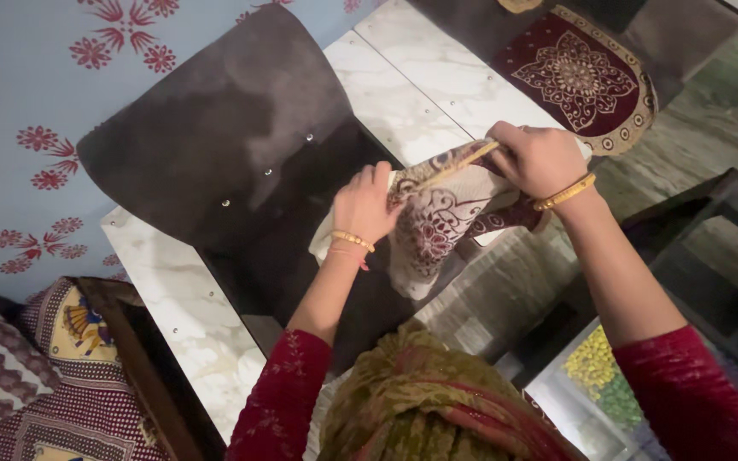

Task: The person wipes the surface of a dark grey armchair and its white side panel using a white cloth. They then place a maroon patterned cushion on the seat and smooth it out.

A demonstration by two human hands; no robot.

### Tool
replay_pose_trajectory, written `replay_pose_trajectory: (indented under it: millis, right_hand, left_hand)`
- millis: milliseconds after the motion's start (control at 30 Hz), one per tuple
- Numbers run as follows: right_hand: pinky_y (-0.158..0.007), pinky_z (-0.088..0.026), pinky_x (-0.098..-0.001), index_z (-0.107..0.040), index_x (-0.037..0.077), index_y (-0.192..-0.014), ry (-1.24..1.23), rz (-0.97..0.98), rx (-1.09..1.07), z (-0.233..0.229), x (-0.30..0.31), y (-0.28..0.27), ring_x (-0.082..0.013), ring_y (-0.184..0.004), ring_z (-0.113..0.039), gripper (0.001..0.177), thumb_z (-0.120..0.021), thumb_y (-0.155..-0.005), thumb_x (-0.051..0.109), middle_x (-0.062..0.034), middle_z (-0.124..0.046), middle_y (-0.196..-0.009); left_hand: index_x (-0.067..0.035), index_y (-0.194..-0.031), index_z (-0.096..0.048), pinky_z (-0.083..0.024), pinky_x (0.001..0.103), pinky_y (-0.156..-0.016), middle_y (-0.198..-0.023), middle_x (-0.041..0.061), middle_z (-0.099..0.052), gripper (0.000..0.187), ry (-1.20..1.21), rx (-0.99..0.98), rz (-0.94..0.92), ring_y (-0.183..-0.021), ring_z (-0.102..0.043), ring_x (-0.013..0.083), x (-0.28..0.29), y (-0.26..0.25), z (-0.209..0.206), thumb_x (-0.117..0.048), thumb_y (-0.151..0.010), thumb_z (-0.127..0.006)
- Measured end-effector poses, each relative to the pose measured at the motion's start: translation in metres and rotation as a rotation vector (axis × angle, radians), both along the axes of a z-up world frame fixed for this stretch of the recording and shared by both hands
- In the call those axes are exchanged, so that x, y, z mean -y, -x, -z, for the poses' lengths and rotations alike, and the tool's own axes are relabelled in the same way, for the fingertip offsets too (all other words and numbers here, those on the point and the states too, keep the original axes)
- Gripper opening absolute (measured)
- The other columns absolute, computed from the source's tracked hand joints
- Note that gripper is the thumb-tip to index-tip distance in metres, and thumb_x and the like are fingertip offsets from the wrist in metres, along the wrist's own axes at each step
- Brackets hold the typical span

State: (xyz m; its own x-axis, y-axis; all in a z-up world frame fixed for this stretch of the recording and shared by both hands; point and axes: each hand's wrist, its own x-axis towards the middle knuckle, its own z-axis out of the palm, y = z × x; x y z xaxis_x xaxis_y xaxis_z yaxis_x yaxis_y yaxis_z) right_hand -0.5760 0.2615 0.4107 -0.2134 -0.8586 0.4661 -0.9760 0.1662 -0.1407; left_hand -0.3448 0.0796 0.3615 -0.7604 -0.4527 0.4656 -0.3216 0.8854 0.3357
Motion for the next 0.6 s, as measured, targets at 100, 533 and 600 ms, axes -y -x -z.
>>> replay_pose_trajectory:
  millis: [100,533,600]
  right_hand:
    - [-0.064,-0.052,-0.0468,-0.066,0.014,-0.099,-0.076,-0.065,0.036,-0.007,0.008,-0.002,-0.0344,-0.067,-0.066,0.027,-0.071,-0.091,0.039,-0.0111,-0.063,-0.069]
    - [-0.075,-0.056,-0.0479,-0.073,0.016,-0.1,-0.04,0.084,0.048,0.033,0.055,0.011,-0.0364,-0.092,-0.07,0.015,-0.065,-0.089,0.022,-0.0124,-0.073,-0.104]
    - [-0.074,-0.055,-0.0508,-0.073,0.017,-0.104,-0.134,0.15,0.127,0.037,0.075,0.009,-0.039,-0.091,-0.069,0.015,-0.064,-0.094,0.023,-0.0146,-0.073,-0.103]
  left_hand:
    - [-0.011,-0.102,-0.06,-0.055,0.048,-0.07,-0.099,0.013,-0.067,0.034,-0.072,0.041,-0.124,-0.089,-0.067,0.0376,0.023,-0.012,0.005,-0.015,-0.073,-0.077]
    - [-0.02,-0.107,-0.076,-0.056,0.049,-0.08,-0.104,0.009,-0.074,0.025,-0.081,-0.022,-0.422,-0.097,-0.069,0.0363,0.122,-0.077,0.002,-0.02,-0.083,-0.077]
    - [-0.021,-0.105,-0.077,-0.056,0.05,-0.078,-0.1,0.01,-0.074,0.022,-0.089,0.032,-0.506,-0.093,-0.069,0.0373,0.133,-0.087,-0.002,-0.024,-0.084,-0.076]
